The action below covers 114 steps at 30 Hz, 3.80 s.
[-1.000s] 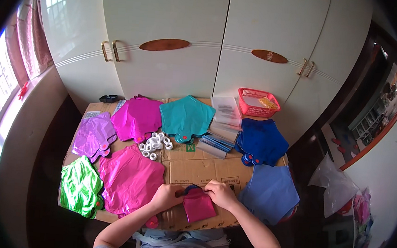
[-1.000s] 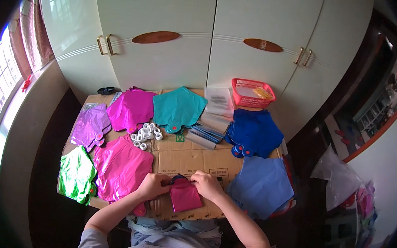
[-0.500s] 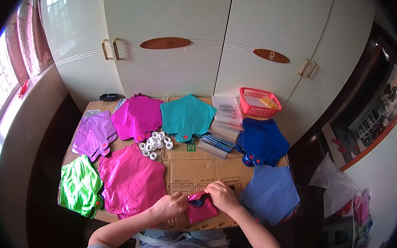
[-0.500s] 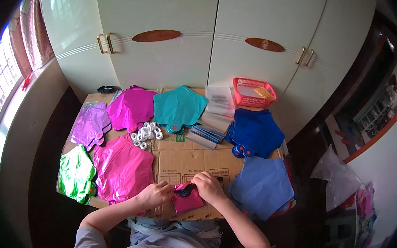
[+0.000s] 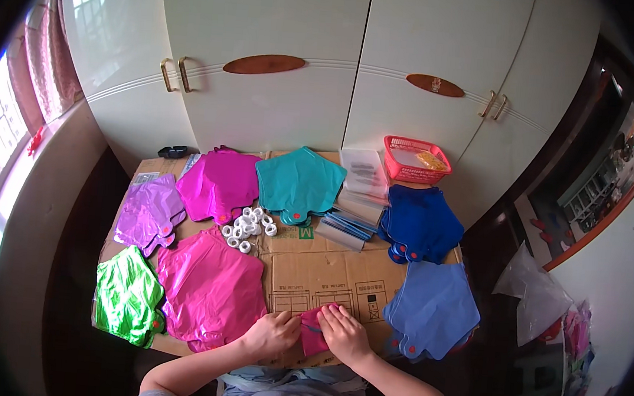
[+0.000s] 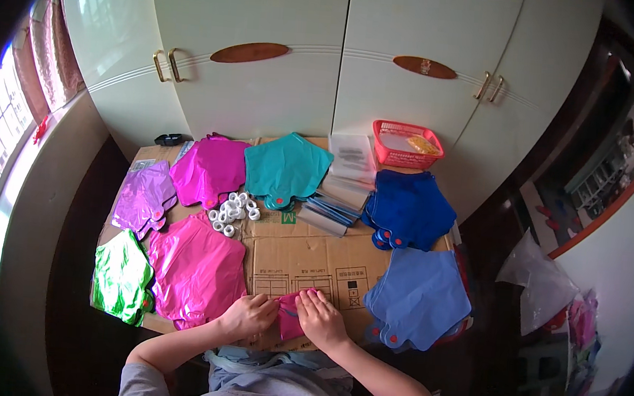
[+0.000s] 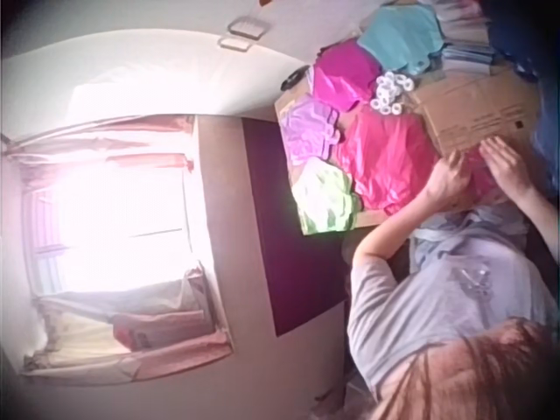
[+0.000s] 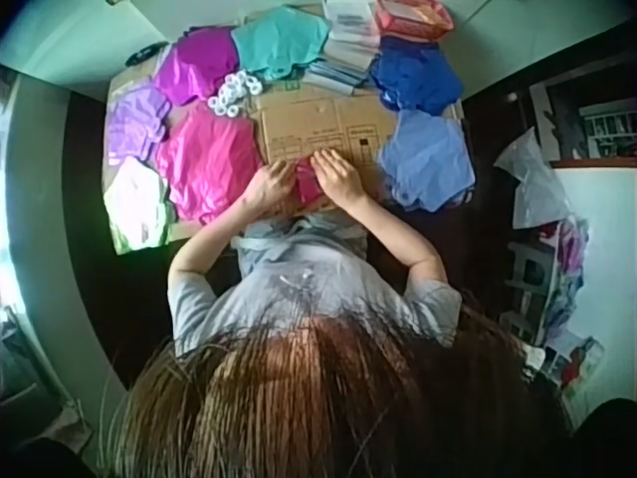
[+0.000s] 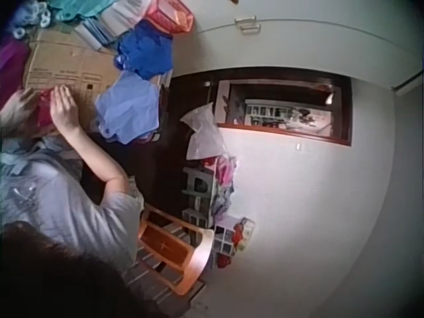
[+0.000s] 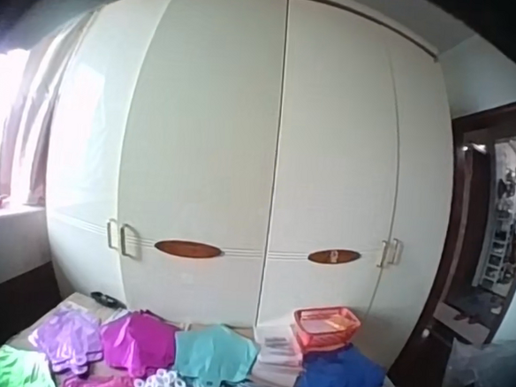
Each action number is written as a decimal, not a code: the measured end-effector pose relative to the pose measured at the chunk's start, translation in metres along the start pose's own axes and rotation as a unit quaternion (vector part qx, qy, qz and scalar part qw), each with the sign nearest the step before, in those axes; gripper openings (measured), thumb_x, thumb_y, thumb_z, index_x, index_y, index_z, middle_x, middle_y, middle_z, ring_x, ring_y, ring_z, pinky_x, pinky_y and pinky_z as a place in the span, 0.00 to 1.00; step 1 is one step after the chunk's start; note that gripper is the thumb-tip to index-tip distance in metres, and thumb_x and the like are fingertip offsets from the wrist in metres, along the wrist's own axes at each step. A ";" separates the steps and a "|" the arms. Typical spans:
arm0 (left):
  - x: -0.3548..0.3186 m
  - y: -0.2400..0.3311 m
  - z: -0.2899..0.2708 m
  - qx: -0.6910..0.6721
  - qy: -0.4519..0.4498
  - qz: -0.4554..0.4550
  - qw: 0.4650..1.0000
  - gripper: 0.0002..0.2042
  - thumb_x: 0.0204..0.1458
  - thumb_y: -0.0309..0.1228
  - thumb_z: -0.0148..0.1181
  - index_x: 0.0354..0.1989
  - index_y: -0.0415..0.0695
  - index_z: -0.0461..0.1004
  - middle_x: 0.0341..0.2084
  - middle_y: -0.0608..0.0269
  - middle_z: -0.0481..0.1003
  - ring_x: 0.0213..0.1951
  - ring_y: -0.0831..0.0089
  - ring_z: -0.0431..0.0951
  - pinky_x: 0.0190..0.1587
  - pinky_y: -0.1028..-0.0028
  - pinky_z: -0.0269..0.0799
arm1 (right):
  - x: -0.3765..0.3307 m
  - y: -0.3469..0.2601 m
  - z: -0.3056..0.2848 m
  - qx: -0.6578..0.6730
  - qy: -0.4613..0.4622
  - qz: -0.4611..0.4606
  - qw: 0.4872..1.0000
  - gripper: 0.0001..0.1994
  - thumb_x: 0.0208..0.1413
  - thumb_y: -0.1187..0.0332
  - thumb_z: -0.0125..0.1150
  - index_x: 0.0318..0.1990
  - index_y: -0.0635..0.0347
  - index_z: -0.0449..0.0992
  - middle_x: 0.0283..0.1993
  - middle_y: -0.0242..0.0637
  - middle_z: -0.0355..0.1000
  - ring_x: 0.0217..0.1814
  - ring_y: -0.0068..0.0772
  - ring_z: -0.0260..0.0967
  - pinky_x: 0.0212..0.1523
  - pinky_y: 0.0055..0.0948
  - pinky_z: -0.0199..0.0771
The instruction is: Folding colorful sheets and placing them into plastic packaging bags.
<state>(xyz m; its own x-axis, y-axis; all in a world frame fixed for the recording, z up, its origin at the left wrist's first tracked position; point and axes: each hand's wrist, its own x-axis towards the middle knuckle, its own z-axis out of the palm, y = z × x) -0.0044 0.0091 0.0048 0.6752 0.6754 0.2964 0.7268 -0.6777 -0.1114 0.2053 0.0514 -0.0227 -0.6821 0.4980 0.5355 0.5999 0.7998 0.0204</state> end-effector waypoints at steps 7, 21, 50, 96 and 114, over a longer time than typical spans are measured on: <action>-0.006 0.003 -0.008 -0.022 -0.037 -0.044 0.998 0.14 0.39 0.29 0.55 0.37 0.38 0.74 0.30 0.67 0.68 0.33 0.75 0.71 0.29 0.77 0.73 | 0.007 0.002 -0.009 0.031 -0.024 -0.005 0.999 0.10 0.50 0.71 0.56 0.38 0.64 0.77 0.43 0.42 0.75 0.52 0.37 0.71 0.57 0.36 0.69; -0.010 -0.006 -0.006 -0.054 0.000 -0.064 0.996 0.10 0.41 0.31 0.55 0.34 0.45 0.73 0.29 0.70 0.68 0.35 0.75 0.72 0.32 0.74 0.68 | 0.001 0.009 -0.005 0.067 -0.051 -0.017 0.996 0.12 0.49 0.71 0.54 0.41 0.67 0.75 0.49 0.48 0.72 0.52 0.43 0.71 0.59 0.40 0.66; 0.162 -0.128 0.070 -0.117 0.083 -0.091 0.986 0.03 0.43 0.29 0.55 0.23 0.47 0.75 0.23 0.65 0.72 0.36 0.64 0.73 0.37 0.66 0.70 | -0.023 -0.023 -0.047 0.108 -0.178 0.002 0.978 0.31 0.54 0.49 0.52 0.60 0.60 0.64 0.64 0.44 0.59 0.68 0.57 0.49 0.66 0.48 0.51; -0.022 0.012 -0.018 -0.109 -0.092 -0.060 0.988 0.35 0.51 0.57 0.51 0.61 0.44 0.59 0.61 0.48 0.58 0.64 0.57 0.58 0.62 0.55 0.52 | 0.044 0.024 0.012 0.368 -0.243 0.314 0.841 0.31 0.52 0.60 0.61 0.59 0.69 0.57 0.47 0.57 0.69 0.49 0.54 0.69 0.46 0.40 0.70; -0.007 -0.010 -0.026 -0.133 -0.146 -0.012 0.980 0.37 0.46 0.62 0.52 0.61 0.53 0.57 0.60 0.48 0.56 0.64 0.52 0.55 0.56 0.53 0.58 | 0.040 0.077 0.004 0.118 -0.264 -0.108 0.951 0.39 0.52 0.41 0.48 0.66 0.54 0.53 0.70 0.33 0.49 0.74 0.43 0.38 0.70 0.48 0.38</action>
<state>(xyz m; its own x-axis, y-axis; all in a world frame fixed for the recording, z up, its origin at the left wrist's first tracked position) -0.0195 0.0036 0.0280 0.6944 0.7196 0.0069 0.7102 -0.6868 0.1551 0.2228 0.1344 -0.0028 -0.9309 0.3629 0.0413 0.3541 0.9245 -0.1412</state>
